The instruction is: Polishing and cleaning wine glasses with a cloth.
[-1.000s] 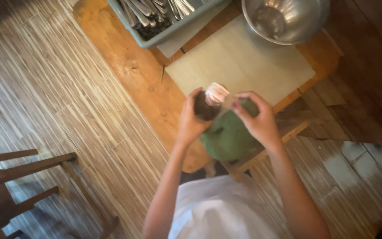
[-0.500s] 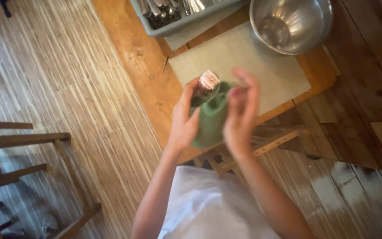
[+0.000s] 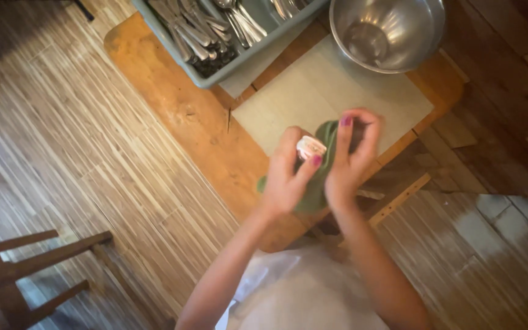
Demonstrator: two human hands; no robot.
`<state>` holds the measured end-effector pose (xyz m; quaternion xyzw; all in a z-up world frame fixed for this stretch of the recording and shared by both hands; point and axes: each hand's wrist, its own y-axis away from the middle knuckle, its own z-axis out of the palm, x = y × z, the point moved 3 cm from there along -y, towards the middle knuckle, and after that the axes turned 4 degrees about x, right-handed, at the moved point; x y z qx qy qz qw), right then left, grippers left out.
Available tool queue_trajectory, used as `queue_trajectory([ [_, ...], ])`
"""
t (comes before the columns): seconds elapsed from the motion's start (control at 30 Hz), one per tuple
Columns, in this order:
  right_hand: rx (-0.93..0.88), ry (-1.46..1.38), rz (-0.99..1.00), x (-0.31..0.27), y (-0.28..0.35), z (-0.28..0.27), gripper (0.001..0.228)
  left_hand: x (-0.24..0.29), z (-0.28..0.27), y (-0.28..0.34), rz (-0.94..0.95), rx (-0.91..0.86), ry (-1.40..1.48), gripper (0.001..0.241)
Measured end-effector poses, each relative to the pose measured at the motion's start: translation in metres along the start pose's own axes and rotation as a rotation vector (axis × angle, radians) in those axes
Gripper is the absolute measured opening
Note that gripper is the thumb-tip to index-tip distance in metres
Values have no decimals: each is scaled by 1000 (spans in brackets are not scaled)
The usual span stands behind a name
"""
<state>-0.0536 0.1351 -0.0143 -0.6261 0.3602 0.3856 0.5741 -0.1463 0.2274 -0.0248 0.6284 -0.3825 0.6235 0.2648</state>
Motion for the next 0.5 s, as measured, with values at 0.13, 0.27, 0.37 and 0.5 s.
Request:
queue_trajectory([
  [0.13,-30,-196,172,23,31,8,17,12,2,2,229,99,30,38],
  [0.27,-150,-58,201,37,57,11,25,7,1,1,254,77,33,39],
  [0.37,-200,123,130,60,74,8,29,-3,5,2,243,45,106,42],
  [0.5,-188,260,200,87,80,1,26,-47,11,10,189,67,-33,42],
])
